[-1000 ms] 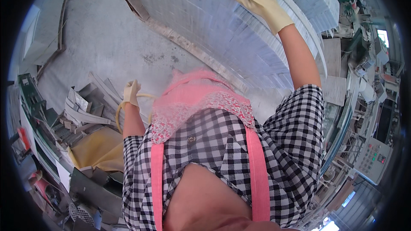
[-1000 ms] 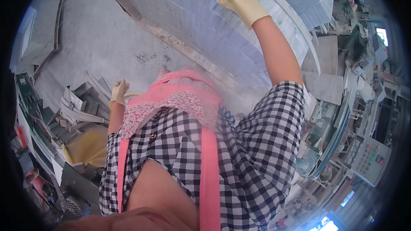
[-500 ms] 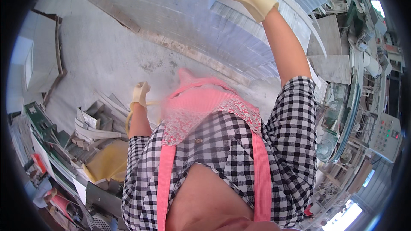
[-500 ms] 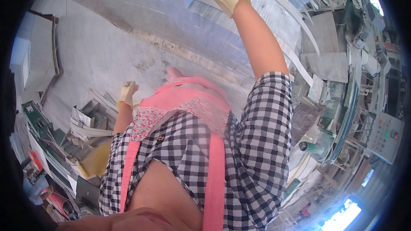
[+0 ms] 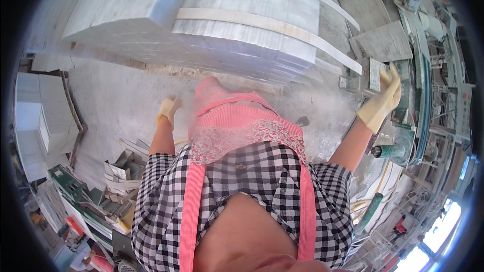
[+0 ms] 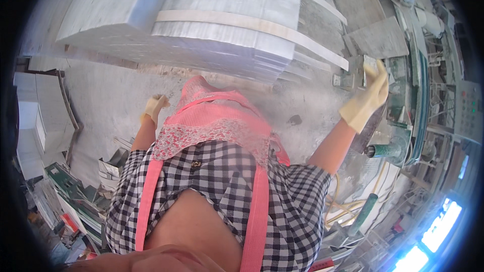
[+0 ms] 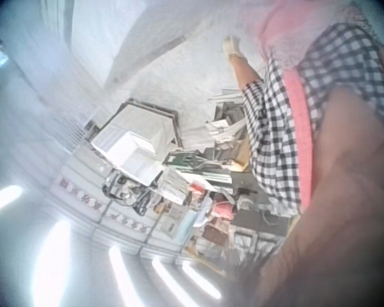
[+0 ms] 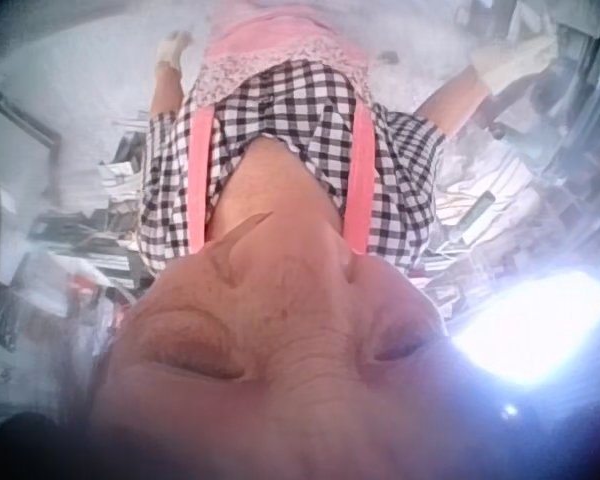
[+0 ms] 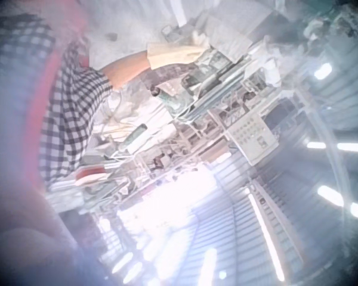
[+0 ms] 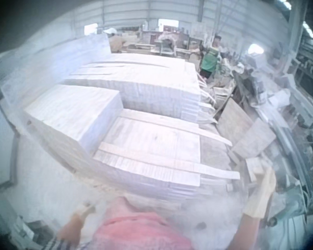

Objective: The person repeatedly picks rectangular white tiles from a conveyor belt and stacks them into a growing pile. The person uses both hands to lift and place each tile, maintaining alignment as the stack grows.

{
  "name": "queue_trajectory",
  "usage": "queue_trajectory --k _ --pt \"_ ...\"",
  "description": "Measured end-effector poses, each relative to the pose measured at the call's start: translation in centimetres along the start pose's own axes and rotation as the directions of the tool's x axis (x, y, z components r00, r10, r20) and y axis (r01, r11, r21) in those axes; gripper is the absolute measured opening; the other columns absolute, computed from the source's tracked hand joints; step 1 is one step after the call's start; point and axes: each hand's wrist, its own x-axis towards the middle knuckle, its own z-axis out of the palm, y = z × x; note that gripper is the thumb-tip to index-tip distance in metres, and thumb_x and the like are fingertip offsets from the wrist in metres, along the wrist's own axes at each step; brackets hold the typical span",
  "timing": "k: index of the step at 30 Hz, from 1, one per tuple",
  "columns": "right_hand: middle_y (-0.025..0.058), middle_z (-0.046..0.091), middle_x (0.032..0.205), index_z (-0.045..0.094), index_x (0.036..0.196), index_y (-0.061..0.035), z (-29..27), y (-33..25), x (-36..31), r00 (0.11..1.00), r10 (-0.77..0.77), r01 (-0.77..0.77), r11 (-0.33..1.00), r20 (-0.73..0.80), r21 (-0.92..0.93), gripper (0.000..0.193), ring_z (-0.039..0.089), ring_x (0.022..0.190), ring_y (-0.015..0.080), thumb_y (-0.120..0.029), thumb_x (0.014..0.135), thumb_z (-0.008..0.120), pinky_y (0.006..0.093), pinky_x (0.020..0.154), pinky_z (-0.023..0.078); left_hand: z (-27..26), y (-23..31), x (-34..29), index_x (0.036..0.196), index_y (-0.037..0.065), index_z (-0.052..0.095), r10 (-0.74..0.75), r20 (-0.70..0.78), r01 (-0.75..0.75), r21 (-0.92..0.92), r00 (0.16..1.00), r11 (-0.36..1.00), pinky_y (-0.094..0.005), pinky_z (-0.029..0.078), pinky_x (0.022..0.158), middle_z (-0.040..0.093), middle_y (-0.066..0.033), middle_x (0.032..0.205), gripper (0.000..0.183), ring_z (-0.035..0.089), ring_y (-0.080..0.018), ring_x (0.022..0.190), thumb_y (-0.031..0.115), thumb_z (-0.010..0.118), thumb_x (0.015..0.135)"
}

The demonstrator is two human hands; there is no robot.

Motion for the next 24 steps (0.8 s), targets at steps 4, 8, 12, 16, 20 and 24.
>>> queue_trajectory --k 4,8,12,16,20,24 --pt "0.0091 0.064 0.093 0.066 0.108 0.0 -13.7 9.5 1.6 0.986 0.147 -0.162 0.949 -0.076 -0.271 0.044 0.059 0.1 0.0181 -0.039 0.103 0.047 0.035 0.1 0.041 8.7 9.3 1.2 0.093 0.001 0.07 0.115 0.053 -0.124 0.219 0.992 0.968 -0.032 0.052 0.072 0.073 -0.011 0.08 0.032 0.069 -0.0174 0.075 0.03 0.06 0.086" --pt "0.0076 0.065 0.089 0.066 0.12 -0.0022 -22.2 20.1 -8.4 0.816 0.555 -0.54 0.628 -0.164 -0.56 0.043 0.061 0.087 0.017 -0.035 0.099 0.049 0.0348 0.086 0.048 10.6 12.8 0.8 0.083 0.001 0.071 0.216 0.089 -0.233 0.399 0.972 0.887 -0.0343 0.052 0.067 0.072 -0.01 0.073 0.033 0.069 -0.0184 0.067 0.032 0.06 0.086" --pt "0.0062 0.07 0.094 0.066 0.119 -0.0042 -29.2 26.9 -16.3 0.647 0.756 -0.152 0.257 0.101 -0.954 0.042 0.063 0.083 0.0167 -0.039 0.099 0.056 0.0342 0.077 0.05 12.0 15.0 -1.0 0.079 0.0 0.07 0.225 0.127 -0.257 0.378 0.966 0.889 -0.0348 0.052 0.062 0.071 -0.0105 0.071 0.033 0.067 -0.0185 0.06 0.031 0.062 0.087" --pt "0.0075 0.072 0.105 0.066 0.121 -0.0043 -32.6 28.3 -15.9 0.436 0.9 -0.742 0.348 -0.017 -0.573 0.039 0.065 0.095 0.0145 -0.035 0.099 0.059 0.0281 0.082 0.05 16.6 18.4 -2.2 0.079 -0.002 0.069 0.148 0.103 -0.172 0.284 0.984 0.943 -0.0342 0.049 0.054 0.067 -0.0111 0.065 0.036 0.061 -0.0175 0.052 0.031 0.061 0.088" --pt "0.0094 0.071 0.114 0.065 0.122 -0.0026 -31.0 26.8 -12.8 0.53 0.848 -0.736 0.443 -0.029 -0.513 0.038 0.064 0.105 0.0136 -0.031 0.097 0.063 0.0259 0.09 0.048 17.6 19.3 -2.6 0.078 -0.004 0.067 0.13 0.126 -0.171 0.401 0.983 0.9 -0.0335 0.045 0.048 0.065 -0.01 0.063 0.039 0.055 -0.0168 0.047 0.032 0.06 0.09" --pt "0.0097 0.069 0.121 0.065 0.126 -0.0001 -27.8 24.7 -10.9 0.719 0.692 -0.468 0.547 0.061 -0.694 0.045 0.061 0.112 0.0147 -0.032 0.094 0.067 0.0293 0.098 0.046 17.0 18.0 0.0 0.08 -0.003 0.069 0.168 0.245 -0.254 0.381 0.955 0.889 -0.0338 0.048 0.052 0.067 -0.0107 0.065 0.036 0.061 -0.0181 0.051 0.031 0.06 0.089"
